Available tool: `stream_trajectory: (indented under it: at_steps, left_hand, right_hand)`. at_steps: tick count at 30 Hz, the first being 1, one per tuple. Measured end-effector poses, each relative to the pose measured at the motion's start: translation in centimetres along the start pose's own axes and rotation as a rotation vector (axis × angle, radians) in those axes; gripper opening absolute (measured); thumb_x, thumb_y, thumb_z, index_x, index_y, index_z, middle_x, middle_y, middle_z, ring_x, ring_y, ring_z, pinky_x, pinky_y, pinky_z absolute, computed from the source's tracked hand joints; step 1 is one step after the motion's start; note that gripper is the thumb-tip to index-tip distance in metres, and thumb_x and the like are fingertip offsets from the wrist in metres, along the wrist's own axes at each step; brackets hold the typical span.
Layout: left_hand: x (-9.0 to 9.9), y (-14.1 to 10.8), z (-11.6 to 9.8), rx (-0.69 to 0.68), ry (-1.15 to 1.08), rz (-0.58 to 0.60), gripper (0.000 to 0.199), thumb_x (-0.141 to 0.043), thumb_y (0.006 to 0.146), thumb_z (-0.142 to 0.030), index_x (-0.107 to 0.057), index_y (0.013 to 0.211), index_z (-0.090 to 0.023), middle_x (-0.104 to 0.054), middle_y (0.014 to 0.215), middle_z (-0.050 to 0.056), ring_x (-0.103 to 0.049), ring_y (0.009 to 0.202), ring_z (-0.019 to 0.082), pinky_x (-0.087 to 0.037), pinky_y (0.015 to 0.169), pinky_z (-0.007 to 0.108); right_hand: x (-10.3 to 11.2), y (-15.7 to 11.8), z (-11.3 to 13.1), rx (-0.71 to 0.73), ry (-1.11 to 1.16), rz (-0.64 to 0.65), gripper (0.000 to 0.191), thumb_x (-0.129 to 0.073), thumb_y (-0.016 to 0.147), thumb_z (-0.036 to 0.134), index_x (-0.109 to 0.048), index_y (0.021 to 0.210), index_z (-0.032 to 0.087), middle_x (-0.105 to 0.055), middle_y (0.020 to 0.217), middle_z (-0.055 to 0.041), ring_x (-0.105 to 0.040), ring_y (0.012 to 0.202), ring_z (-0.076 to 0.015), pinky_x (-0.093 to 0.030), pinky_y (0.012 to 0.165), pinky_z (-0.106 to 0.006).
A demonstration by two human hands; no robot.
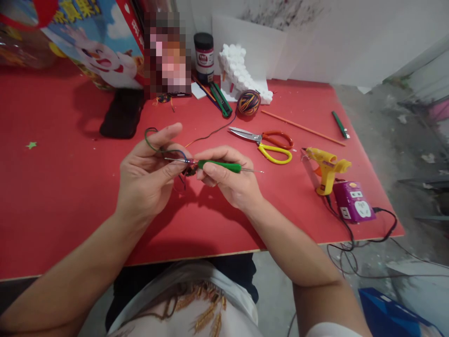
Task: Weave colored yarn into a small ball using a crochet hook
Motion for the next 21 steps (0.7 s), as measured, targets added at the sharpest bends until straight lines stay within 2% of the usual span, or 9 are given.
stream_trajectory:
  at_steps: [4, 8, 11, 13, 15, 18, 21]
  left_hand:
    - [0.0, 0.1, -0.1, -0.012, 0.005, 0.044, 0.047, -0.090, 0.087, -0.023, -0.080, 0.132, -0.033, -0.079, 0.096, 0.002, -0.071, 0.084, 0.014, -0.064, 0.078, 0.027]
    - [-0.2, 0.2, -0.3, -0.061, 0.029, 0.083, 0.058, -0.092, 0.086, -0.028, -0.075, 0.141, -0.036, -0.077, 0.093, 0.001, -0.068, 0.079, 0.014, -0.061, 0.071, 0.026]
    - [-0.4, 0.0, -0.5, -0.055, 0.021, 0.102, 0.066, -0.092, 0.086, -0.028, -0.070, 0.147, -0.039, -0.075, 0.091, 0.000, -0.067, 0.078, 0.015, -0.060, 0.069, 0.027]
    - [-0.5, -0.1, -0.7, -0.011, 0.020, 0.086, 0.067, -0.093, 0.085, -0.027, -0.070, 0.147, -0.039, -0.075, 0.090, 0.000, -0.067, 0.077, 0.016, -0.062, 0.070, 0.031]
    - [-0.5, -0.2, -0.8, 0.047, 0.027, 0.047, 0.065, -0.092, 0.085, -0.029, -0.071, 0.145, -0.038, -0.076, 0.092, 0.001, -0.069, 0.075, 0.018, -0.063, 0.073, 0.035]
    - [-0.5, -0.4, -1.0, 0.094, 0.013, 0.006, 0.065, -0.091, 0.086, -0.030, -0.068, 0.147, -0.038, -0.077, 0.099, 0.002, -0.071, 0.077, 0.019, -0.064, 0.073, 0.038]
    - [-0.5, -0.5, -1.1, 0.112, 0.003, -0.014, 0.068, -0.092, 0.086, -0.029, -0.066, 0.148, -0.038, -0.077, 0.101, 0.002, -0.074, 0.082, 0.020, -0.065, 0.076, 0.039]
  right_hand:
    - [0.4, 0.1, -0.2, -0.010, 0.026, 0.064, 0.014, -0.091, 0.085, 0.028, -0.086, 0.096, 0.022, -0.081, 0.075, -0.0029, -0.064, 0.059, -0.0102, -0.049, 0.053, -0.021]
    - [1.3, 0.2, -0.2, -0.005, -0.015, 0.162, 0.015, -0.092, 0.085, 0.028, -0.089, 0.099, 0.022, -0.082, 0.079, -0.0045, -0.066, 0.058, -0.0111, -0.054, 0.053, -0.023]
    - [1.9, 0.3, 0.1, 0.077, -0.088, 0.283, 0.019, -0.090, 0.086, 0.024, -0.090, 0.105, 0.023, -0.084, 0.087, -0.0064, -0.072, 0.064, -0.0137, -0.060, 0.057, -0.026]
    - [1.9, 0.2, 0.3, 0.137, -0.149, 0.320, 0.021, -0.088, 0.087, 0.021, -0.089, 0.108, 0.023, -0.084, 0.091, -0.0069, -0.074, 0.068, -0.0151, -0.062, 0.059, -0.027]
    - [1.6, -0.1, 0.3, 0.153, -0.186, 0.258, 0.021, -0.086, 0.090, 0.021, -0.088, 0.111, 0.023, -0.084, 0.090, -0.0058, -0.074, 0.067, -0.0147, -0.062, 0.059, -0.027]
    - [0.8, -0.5, 0.0, 0.117, -0.174, 0.051, 0.019, -0.084, 0.094, 0.033, -0.084, 0.110, 0.023, -0.083, 0.081, -0.0017, -0.066, 0.055, -0.0113, -0.061, 0.058, -0.028]
    - [0.0, -0.5, -0.4, 0.123, -0.129, -0.019, 0.024, -0.087, 0.092, 0.039, -0.081, 0.108, 0.022, -0.081, 0.078, 0.0003, -0.063, 0.054, -0.0099, -0.060, 0.059, -0.027]
Point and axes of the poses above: each hand's wrist, its own y-axis towards the middle knuckle, its own x-axis out of the back of the hand, z = x × y, the point moved 1 cm from there along y, towards the middle knuckle
